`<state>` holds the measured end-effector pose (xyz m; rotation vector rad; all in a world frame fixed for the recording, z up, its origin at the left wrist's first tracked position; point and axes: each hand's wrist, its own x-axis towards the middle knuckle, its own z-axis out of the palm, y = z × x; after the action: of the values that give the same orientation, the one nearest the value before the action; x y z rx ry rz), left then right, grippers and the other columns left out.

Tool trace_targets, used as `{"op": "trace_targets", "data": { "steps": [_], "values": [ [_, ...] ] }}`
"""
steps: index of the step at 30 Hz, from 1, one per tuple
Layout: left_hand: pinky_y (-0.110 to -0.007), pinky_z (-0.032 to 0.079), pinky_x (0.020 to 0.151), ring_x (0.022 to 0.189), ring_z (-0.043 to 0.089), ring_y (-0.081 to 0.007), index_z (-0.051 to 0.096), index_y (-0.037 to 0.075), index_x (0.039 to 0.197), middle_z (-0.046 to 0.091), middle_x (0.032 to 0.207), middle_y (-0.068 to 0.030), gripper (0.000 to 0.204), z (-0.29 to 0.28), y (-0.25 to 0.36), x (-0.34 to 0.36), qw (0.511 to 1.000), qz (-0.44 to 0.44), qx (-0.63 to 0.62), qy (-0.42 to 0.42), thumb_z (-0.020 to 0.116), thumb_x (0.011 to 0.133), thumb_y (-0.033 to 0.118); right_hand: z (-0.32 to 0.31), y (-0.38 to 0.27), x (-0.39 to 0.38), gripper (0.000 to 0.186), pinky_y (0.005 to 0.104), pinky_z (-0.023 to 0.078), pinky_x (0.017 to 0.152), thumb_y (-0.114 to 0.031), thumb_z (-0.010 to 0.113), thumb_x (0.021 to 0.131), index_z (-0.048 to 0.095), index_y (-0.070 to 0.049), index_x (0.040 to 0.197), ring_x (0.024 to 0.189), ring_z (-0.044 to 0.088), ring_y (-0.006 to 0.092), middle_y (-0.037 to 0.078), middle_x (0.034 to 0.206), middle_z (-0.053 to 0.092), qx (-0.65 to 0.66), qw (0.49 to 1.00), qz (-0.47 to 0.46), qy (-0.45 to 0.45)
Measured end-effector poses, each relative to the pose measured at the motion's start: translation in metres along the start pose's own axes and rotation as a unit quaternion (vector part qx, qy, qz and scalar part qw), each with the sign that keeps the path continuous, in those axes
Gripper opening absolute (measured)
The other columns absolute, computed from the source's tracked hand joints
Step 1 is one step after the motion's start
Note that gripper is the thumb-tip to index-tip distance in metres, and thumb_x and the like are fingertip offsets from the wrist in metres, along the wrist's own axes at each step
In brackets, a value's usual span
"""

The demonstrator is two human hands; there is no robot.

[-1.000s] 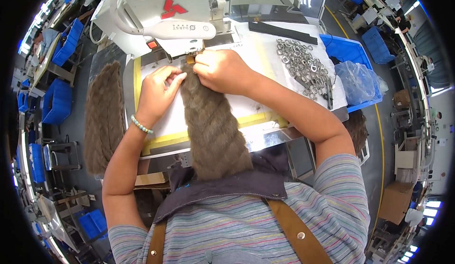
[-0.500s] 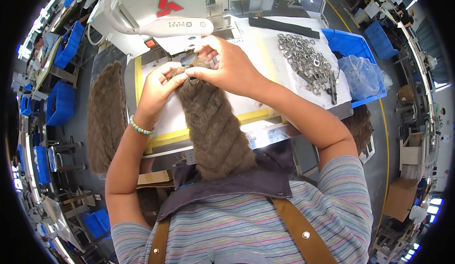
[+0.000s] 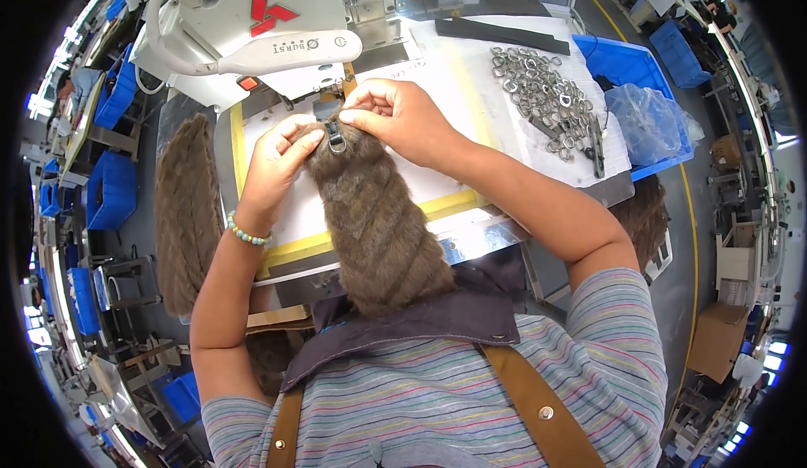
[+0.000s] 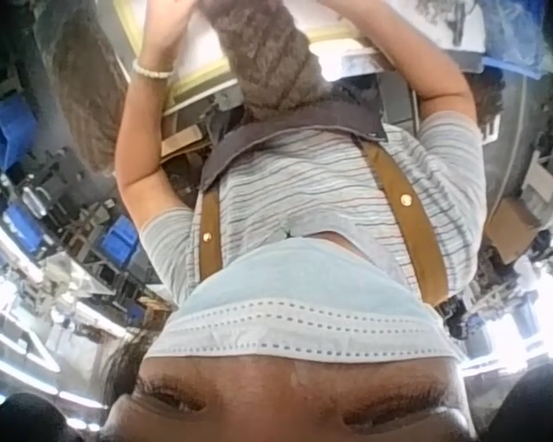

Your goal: Attaching metal D-rings and leather tabs to faux-fur strips using an industrial sewing machine.

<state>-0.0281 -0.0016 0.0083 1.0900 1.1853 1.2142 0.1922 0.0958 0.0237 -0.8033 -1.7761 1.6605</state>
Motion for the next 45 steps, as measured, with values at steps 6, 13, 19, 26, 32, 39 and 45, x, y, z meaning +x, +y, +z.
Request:
{"op": "trace_targets", "data": {
  "steps": [6, 13, 19, 26, 32, 39, 45],
  "values": [
    [-0.025, 0.051, 0.097, 0.108, 0.066, -0.0082, 0.070, -0.001, 0.123, 0.074, 0.115, -0.0023, 0.020, 0.002, 0.000, 0.000, 1.000, 0.003, -0.007, -0.002, 0.069, 0.106, 0.010, -0.003, 0.008, 0.002, 0.019, 0.0248, 0.055, 0.088, -0.017, 0.074, 0.104, 0.071, -0.002, 0.116, 0.100, 0.071, 0.0075, 0.002, 0.108, 0.077, -0.011, 0.999, -0.030, -0.015],
    [-0.026, 0.054, 0.094, 0.102, 0.067, -0.0084, 0.067, -0.001, 0.123, 0.074, 0.113, -0.0032, 0.023, 0.008, 0.004, -0.003, 0.999, 0.034, 0.020, 0.011, 0.075, 0.102, 0.007, -0.002, 0.002, -0.003, 0.019, 0.0248, 0.053, 0.086, -0.014, 0.080, 0.098, 0.075, -0.003, 0.113, 0.096, 0.067, 0.0075, 0.001, 0.104, 0.074, -0.067, 0.996, -0.030, -0.044],
    [-0.034, 0.054, 0.077, 0.082, 0.070, -0.0244, 0.069, 0.003, 0.104, 0.070, 0.092, -0.0074, 0.028, 0.013, 0.003, -0.005, 0.904, 0.266, 0.332, 0.052, 0.083, 0.080, 0.001, -0.002, -0.003, -0.011, 0.015, 0.0345, 0.056, 0.078, -0.006, 0.083, 0.080, 0.078, -0.011, 0.094, 0.091, 0.069, 0.0224, 0.005, 0.103, 0.072, -0.347, 0.826, -0.445, -0.004],
    [-0.044, 0.053, 0.075, 0.088, 0.066, -0.0346, 0.071, 0.005, 0.097, 0.068, 0.093, -0.0123, 0.037, 0.010, 0.005, -0.013, 0.788, 0.443, 0.405, 0.137, 0.073, 0.062, -0.007, 0.003, -0.014, -0.017, 0.007, 0.0355, 0.058, 0.085, -0.010, 0.073, 0.077, 0.070, -0.007, 0.082, 0.090, 0.066, 0.0209, 0.006, 0.101, 0.066, -0.410, 0.619, -0.668, -0.046],
    [-0.043, 0.054, 0.076, 0.089, 0.067, -0.0336, 0.073, 0.004, 0.100, 0.072, 0.098, -0.0107, 0.042, 0.003, 0.006, -0.009, 0.740, 0.494, 0.433, 0.143, 0.071, 0.060, -0.008, 0.012, -0.016, -0.030, 0.027, 0.0360, 0.058, 0.088, -0.024, 0.075, 0.083, 0.070, 0.001, 0.093, 0.091, 0.065, 0.0208, 0.006, 0.100, 0.065, -0.425, 0.536, -0.721, -0.111],
    [-0.043, 0.054, 0.076, 0.089, 0.068, -0.0338, 0.073, 0.003, 0.099, 0.071, 0.097, -0.0121, 0.039, -0.002, 0.007, -0.005, 0.739, 0.502, 0.425, 0.148, 0.070, 0.061, -0.008, 0.001, -0.020, -0.030, 0.031, 0.0358, 0.058, 0.081, -0.032, 0.082, 0.089, 0.072, -0.002, 0.096, 0.086, 0.066, 0.0229, 0.005, 0.097, 0.065, -0.405, 0.645, -0.647, -0.033],
    [-0.043, 0.054, 0.076, 0.088, 0.068, -0.0342, 0.072, 0.004, 0.097, 0.071, 0.097, -0.0125, 0.035, 0.001, 0.009, -0.006, 0.741, 0.499, 0.426, 0.143, 0.073, 0.064, -0.006, -0.003, -0.018, -0.012, 0.032, 0.0346, 0.054, 0.070, -0.016, 0.080, 0.074, 0.081, -0.010, 0.106, 0.085, 0.067, 0.0220, 0.004, 0.100, 0.071, -0.433, 0.663, -0.609, 0.041]
  ]
}}
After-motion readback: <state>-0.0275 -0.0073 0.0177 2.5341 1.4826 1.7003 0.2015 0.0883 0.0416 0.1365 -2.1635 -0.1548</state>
